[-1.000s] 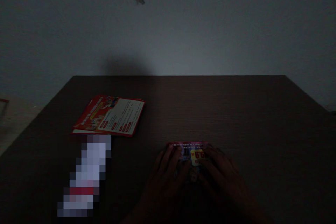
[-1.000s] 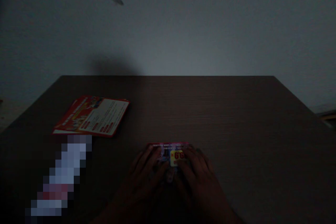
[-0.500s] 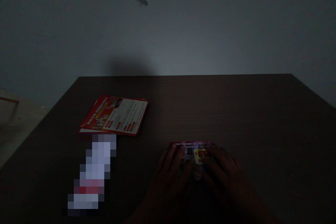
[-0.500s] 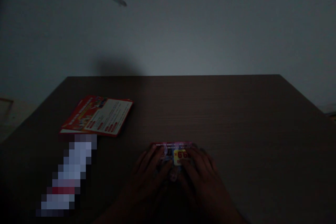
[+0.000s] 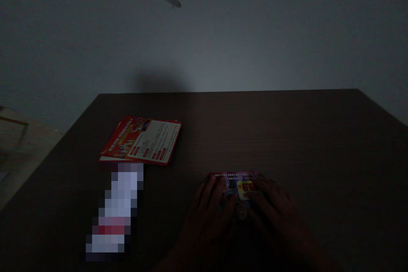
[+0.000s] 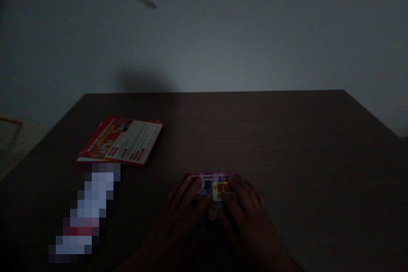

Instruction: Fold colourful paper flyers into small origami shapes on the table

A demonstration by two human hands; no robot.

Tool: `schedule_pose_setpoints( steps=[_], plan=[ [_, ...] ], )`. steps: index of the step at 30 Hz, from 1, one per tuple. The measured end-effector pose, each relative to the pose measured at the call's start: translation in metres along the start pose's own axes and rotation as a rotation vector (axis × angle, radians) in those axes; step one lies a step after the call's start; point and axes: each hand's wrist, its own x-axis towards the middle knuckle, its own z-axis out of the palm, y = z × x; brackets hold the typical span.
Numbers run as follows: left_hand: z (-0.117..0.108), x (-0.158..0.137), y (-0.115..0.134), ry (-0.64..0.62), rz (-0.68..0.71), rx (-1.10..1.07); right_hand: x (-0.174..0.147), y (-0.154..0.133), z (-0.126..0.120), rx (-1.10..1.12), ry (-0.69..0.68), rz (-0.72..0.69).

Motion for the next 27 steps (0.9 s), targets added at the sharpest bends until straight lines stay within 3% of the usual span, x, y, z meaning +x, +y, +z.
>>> schedule_pose_setpoints(
  steps=[16,22,27],
  plan=[
    [0.0,0.0,-0.001,-0.022,0.005,0.006,0.002,0.0,-0.002,-0.006,-0.021,0.008],
    [-0.005,0.002,-0.001,-0.048,0.01,0.013,0.009,-0.007,-0.006,0.001,-0.014,0.08],
    [-0.013,0.014,0.0,-0.016,-0.083,-0.08,0.015,-0.013,-0.004,0.022,0.017,0.152]
  ],
)
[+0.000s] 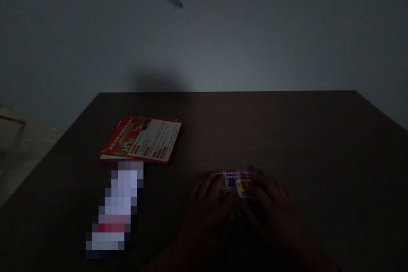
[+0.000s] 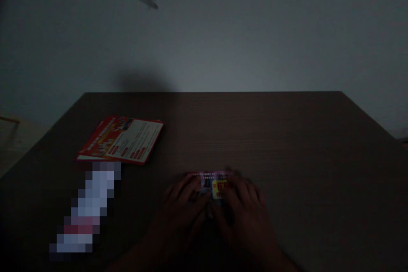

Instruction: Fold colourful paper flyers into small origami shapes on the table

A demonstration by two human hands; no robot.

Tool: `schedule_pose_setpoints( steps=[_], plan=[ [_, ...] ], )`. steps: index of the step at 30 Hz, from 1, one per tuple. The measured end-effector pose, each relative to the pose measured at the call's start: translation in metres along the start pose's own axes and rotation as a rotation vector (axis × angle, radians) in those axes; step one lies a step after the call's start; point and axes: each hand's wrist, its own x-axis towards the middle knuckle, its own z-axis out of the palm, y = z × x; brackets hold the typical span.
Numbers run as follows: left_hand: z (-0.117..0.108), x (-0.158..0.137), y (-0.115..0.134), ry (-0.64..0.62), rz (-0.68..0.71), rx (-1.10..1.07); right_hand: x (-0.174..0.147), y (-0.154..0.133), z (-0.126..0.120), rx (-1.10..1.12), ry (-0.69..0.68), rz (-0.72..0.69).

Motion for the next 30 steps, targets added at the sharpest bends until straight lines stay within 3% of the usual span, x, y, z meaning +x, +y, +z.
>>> schedule_pose_setpoints(
  steps=[8,30],
  plan=[
    [-0.005,0.014,0.004,0.012,-0.15,-0.139,0.003,-0.003,0.001,-0.006,-0.018,0.075],
    [-0.015,0.01,-0.004,-0.082,-0.111,-0.177,0.005,-0.003,-0.007,0.028,-0.118,0.102]
  ],
)
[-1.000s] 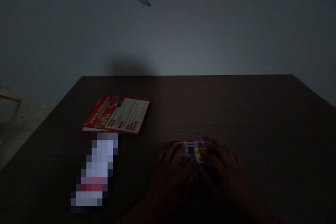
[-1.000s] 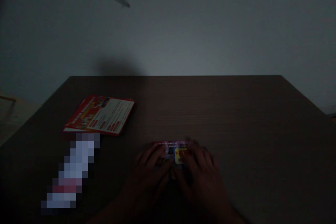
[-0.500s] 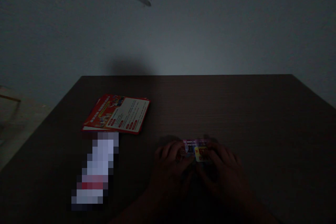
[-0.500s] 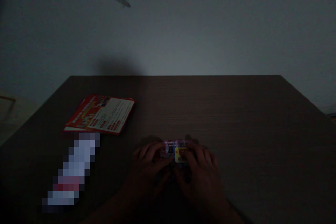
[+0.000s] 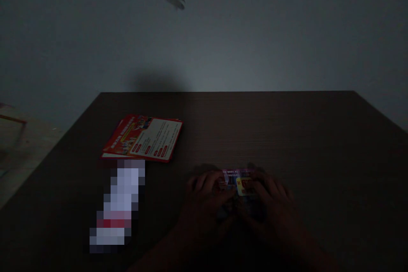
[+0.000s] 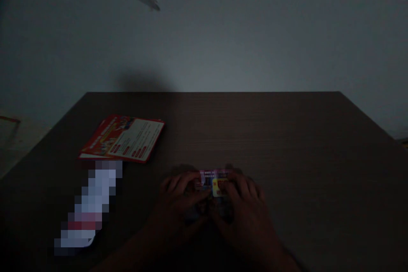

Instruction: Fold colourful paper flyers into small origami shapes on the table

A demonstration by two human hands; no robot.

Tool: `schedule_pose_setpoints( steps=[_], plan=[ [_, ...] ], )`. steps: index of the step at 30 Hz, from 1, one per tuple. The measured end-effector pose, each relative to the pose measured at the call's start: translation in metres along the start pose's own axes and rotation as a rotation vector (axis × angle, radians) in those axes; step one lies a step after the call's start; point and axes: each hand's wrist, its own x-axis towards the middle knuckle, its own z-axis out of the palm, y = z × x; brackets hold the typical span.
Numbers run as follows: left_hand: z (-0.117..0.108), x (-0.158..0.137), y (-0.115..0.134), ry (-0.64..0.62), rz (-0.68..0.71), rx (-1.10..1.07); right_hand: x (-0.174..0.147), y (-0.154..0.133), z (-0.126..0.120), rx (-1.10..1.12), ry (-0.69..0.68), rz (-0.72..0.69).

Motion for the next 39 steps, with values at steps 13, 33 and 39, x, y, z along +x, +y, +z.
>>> schedule_pose_setpoints(
  steps=[13,33,39],
  plan=[
    [-0.008,-0.001,0.0,-0.057,0.002,-0.013,-0.003,0.011,-0.001,0.043,-0.004,-0.052],
    [-0.024,-0.001,-0.012,-0.171,0.087,-0.029,-0.008,0.034,-0.01,0.195,-0.063,-0.155],
    [-0.028,0.0,-0.018,-0.204,0.128,-0.044,-0.009,0.04,-0.011,0.257,-0.08,-0.182]
  ],
)
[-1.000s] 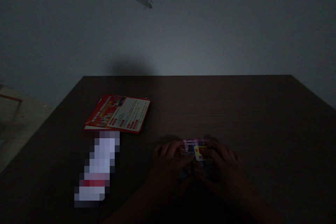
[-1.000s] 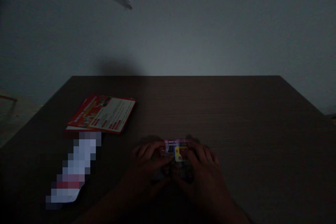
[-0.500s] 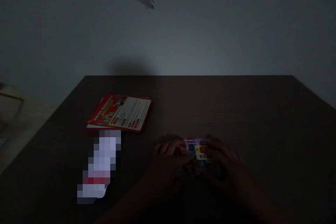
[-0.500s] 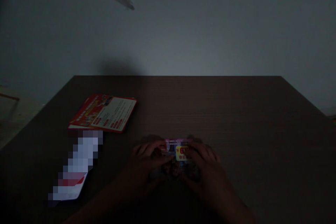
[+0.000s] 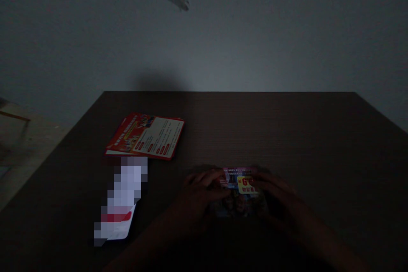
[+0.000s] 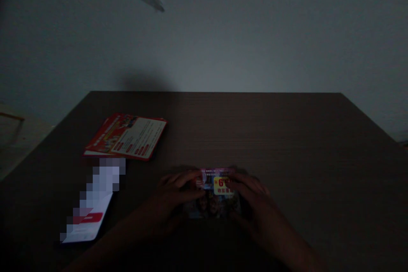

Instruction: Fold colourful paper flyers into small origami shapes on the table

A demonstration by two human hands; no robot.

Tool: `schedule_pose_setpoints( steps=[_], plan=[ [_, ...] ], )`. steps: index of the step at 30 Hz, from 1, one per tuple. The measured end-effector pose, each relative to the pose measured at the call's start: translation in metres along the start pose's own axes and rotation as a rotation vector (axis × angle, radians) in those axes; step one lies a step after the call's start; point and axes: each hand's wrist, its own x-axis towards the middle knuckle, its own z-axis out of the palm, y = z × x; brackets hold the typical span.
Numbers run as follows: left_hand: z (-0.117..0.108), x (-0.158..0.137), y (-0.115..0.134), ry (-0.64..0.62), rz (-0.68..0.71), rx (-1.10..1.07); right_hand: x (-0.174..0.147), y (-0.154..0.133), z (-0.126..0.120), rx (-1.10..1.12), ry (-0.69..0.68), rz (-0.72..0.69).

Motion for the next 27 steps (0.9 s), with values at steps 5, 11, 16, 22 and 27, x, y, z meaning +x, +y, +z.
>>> schedule_pose_setpoints(
  steps=[5,11,16,22,27],
  plan=[
    [-0.001,0.0,-0.005,-0.001,0.043,0.002,-0.003,0.005,-0.005,0.124,-0.048,-0.017],
    [-0.001,-0.001,-0.009,-0.023,0.069,0.023,-0.001,0.006,-0.016,0.211,-0.138,-0.013],
    [-0.007,-0.003,-0.01,-0.054,0.09,-0.007,-0.002,0.008,-0.023,0.237,-0.157,-0.035],
    [-0.009,-0.004,-0.006,-0.05,0.081,-0.032,-0.002,0.007,-0.024,0.27,-0.153,-0.017],
    [-0.005,0.001,-0.001,-0.008,0.036,0.0,0.001,0.005,-0.02,0.208,-0.098,-0.051]
  ],
)
